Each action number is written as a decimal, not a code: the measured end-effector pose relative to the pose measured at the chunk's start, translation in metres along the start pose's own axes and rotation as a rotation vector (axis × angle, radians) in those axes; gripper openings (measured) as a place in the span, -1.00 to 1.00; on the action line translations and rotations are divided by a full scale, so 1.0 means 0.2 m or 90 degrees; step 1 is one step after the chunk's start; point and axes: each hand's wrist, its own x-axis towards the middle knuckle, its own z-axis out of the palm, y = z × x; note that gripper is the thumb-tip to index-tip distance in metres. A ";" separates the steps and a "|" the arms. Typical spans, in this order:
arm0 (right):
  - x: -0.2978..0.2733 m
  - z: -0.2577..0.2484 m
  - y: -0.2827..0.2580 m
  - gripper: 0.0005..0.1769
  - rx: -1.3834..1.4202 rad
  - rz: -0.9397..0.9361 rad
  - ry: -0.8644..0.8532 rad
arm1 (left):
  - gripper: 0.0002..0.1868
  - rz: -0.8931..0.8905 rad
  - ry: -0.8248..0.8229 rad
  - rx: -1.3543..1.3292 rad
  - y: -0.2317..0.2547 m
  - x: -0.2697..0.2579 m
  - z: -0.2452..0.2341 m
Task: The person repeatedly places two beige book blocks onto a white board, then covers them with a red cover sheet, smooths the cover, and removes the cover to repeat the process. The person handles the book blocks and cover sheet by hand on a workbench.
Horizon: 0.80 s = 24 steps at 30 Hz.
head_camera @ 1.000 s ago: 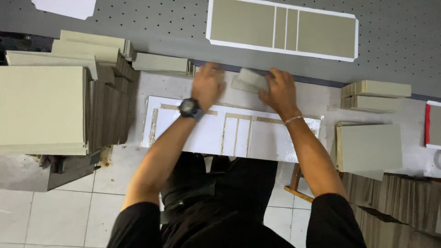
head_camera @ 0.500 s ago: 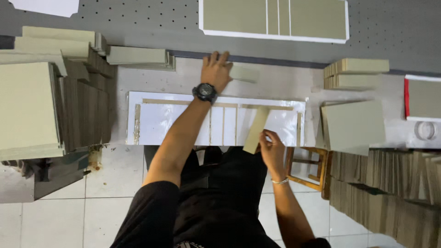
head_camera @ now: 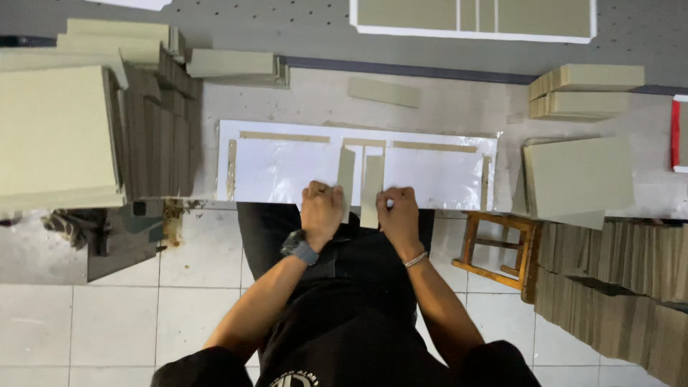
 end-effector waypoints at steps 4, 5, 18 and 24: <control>0.02 0.05 0.03 -0.70 -0.133 0.002 0.029 | -0.57 0.017 0.004 0.043 0.14 -0.04 -0.23; 0.01 0.02 -0.03 -0.69 -0.180 -0.011 0.048 | -0.55 0.058 0.043 0.098 0.14 -0.03 -0.27; 0.12 0.21 -0.01 -0.33 -0.417 -0.284 0.127 | 0.05 0.296 -0.206 0.234 0.01 0.29 -0.51; 0.18 0.24 -0.04 -0.40 -0.402 -0.290 0.138 | 0.08 0.251 -0.259 0.233 -0.03 0.35 -0.52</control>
